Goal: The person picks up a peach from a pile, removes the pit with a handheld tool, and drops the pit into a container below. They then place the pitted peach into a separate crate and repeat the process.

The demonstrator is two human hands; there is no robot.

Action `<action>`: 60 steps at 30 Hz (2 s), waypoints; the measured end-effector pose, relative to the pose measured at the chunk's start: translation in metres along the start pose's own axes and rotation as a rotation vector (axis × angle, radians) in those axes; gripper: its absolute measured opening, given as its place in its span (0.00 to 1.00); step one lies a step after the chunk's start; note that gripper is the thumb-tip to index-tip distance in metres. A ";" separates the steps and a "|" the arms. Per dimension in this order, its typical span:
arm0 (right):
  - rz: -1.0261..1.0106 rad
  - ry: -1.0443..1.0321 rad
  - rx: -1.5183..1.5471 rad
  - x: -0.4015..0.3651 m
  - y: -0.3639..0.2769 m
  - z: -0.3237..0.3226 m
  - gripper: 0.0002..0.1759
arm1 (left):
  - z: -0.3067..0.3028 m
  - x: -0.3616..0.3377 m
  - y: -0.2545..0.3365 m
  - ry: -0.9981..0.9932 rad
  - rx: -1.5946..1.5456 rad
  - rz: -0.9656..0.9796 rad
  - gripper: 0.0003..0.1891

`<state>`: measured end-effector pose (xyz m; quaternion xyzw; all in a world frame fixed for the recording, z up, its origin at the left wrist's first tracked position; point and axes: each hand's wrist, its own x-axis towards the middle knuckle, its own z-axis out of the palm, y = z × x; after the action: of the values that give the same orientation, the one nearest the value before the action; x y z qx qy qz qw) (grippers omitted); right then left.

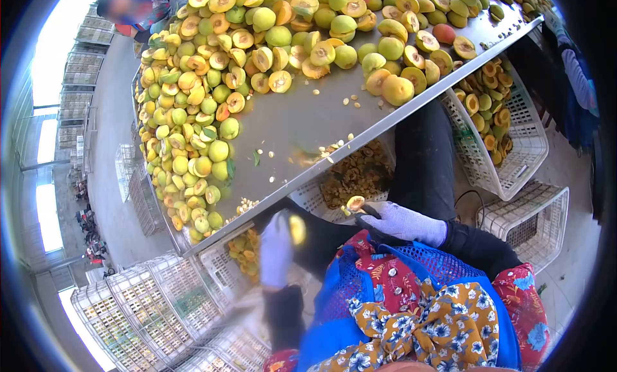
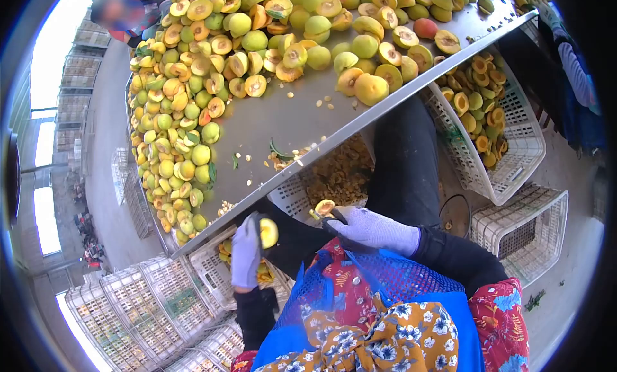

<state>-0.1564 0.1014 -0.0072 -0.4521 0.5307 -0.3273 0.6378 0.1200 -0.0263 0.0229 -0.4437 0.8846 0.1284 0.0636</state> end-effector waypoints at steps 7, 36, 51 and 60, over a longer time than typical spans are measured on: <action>0.217 -0.285 0.723 0.013 -0.003 -0.024 0.15 | -0.071 0.026 -0.016 0.210 0.368 -0.525 0.23; -0.250 0.539 -0.585 -0.001 -0.062 -0.034 0.16 | -0.029 0.108 0.118 0.001 -1.101 -0.079 0.22; 0.066 -0.239 0.760 -0.011 -0.058 -0.038 0.21 | -0.007 0.065 0.141 0.556 -0.641 0.136 0.14; 0.319 -0.294 1.055 -0.015 -0.047 -0.036 0.22 | 0.006 0.074 0.130 0.433 -0.703 0.286 0.14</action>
<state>-0.1916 0.0887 0.0412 -0.0275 0.2625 -0.3813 0.8859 -0.0281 -0.0068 0.0230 -0.3279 0.8327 0.3333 -0.2965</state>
